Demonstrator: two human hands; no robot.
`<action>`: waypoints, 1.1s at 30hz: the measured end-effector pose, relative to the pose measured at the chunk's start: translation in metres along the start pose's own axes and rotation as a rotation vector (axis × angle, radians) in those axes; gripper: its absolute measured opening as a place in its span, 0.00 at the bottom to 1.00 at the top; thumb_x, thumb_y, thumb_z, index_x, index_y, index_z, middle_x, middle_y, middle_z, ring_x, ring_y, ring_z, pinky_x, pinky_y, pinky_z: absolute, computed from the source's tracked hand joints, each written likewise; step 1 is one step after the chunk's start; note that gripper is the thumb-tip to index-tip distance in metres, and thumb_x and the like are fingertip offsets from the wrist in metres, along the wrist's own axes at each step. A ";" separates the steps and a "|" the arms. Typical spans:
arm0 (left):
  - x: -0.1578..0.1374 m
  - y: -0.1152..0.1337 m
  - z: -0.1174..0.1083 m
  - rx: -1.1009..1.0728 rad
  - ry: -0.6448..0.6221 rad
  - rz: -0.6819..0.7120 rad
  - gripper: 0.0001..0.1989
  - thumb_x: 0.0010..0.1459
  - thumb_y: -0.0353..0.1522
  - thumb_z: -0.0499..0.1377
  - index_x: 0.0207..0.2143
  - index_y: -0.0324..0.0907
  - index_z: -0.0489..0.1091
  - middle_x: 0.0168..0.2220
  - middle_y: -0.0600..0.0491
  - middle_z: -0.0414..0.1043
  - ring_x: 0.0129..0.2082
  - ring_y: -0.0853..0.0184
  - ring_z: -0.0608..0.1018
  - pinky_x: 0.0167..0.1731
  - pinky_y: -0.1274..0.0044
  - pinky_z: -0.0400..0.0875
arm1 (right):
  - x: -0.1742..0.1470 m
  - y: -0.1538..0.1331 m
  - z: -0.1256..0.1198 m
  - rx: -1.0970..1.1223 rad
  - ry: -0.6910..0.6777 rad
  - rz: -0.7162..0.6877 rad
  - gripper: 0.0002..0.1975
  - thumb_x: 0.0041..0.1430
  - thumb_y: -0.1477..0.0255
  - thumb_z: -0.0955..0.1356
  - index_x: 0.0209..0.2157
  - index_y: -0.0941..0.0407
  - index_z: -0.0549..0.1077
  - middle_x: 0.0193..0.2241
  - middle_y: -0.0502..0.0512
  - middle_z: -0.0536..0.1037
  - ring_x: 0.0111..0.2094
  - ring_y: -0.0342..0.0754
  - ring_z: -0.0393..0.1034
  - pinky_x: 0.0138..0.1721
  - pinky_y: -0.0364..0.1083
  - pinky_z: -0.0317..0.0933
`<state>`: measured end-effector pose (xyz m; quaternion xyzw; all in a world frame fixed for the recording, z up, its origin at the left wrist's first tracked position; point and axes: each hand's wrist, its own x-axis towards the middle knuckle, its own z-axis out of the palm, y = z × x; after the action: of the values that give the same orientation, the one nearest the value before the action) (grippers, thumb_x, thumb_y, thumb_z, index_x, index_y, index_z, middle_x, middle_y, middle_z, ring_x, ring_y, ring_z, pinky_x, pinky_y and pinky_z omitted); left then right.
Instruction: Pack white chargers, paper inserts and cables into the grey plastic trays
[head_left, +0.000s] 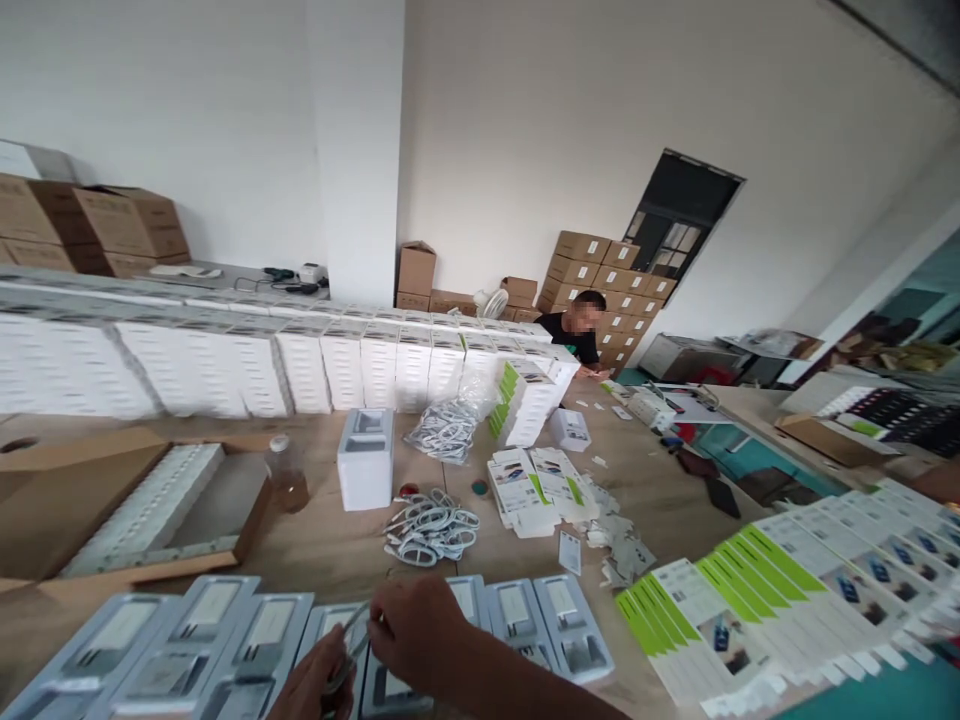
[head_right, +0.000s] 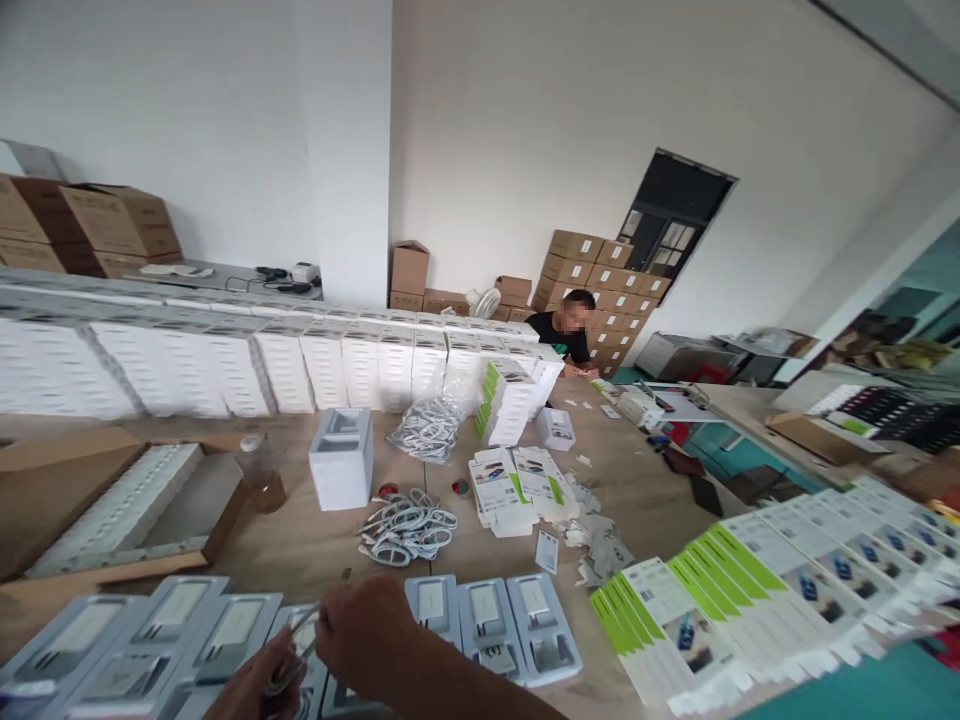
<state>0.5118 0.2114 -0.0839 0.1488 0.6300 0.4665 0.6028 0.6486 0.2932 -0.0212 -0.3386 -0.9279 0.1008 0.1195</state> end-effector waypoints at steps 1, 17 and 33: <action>-0.005 0.003 0.001 -0.051 0.009 -0.034 0.31 0.41 0.62 0.58 0.25 0.43 0.59 0.18 0.60 0.63 0.15 0.74 0.62 0.15 0.83 0.46 | 0.000 -0.005 -0.002 0.065 0.005 0.031 0.06 0.58 0.68 0.65 0.31 0.54 0.73 0.27 0.50 0.79 0.27 0.45 0.70 0.26 0.42 0.53; -0.039 0.028 0.002 -0.222 -0.200 0.090 0.24 0.57 0.53 0.50 0.28 0.41 0.60 0.22 0.60 0.55 0.17 0.78 0.55 0.17 0.82 0.40 | -0.002 -0.026 0.011 1.049 0.015 0.315 0.12 0.60 0.61 0.64 0.30 0.55 0.70 0.22 0.49 0.75 0.20 0.43 0.68 0.24 0.42 0.61; -0.058 0.051 -0.008 0.252 -0.066 0.560 0.19 0.59 0.40 0.58 0.49 0.46 0.56 0.36 0.55 0.67 0.29 0.72 0.69 0.28 0.80 0.64 | 0.005 0.004 -0.019 0.920 0.031 0.205 0.11 0.60 0.68 0.64 0.41 0.54 0.77 0.25 0.49 0.78 0.27 0.45 0.72 0.31 0.42 0.64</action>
<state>0.4985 0.1916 -0.0102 0.4052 0.5973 0.5277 0.4478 0.6529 0.3012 -0.0034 -0.3419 -0.7467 0.5077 0.2602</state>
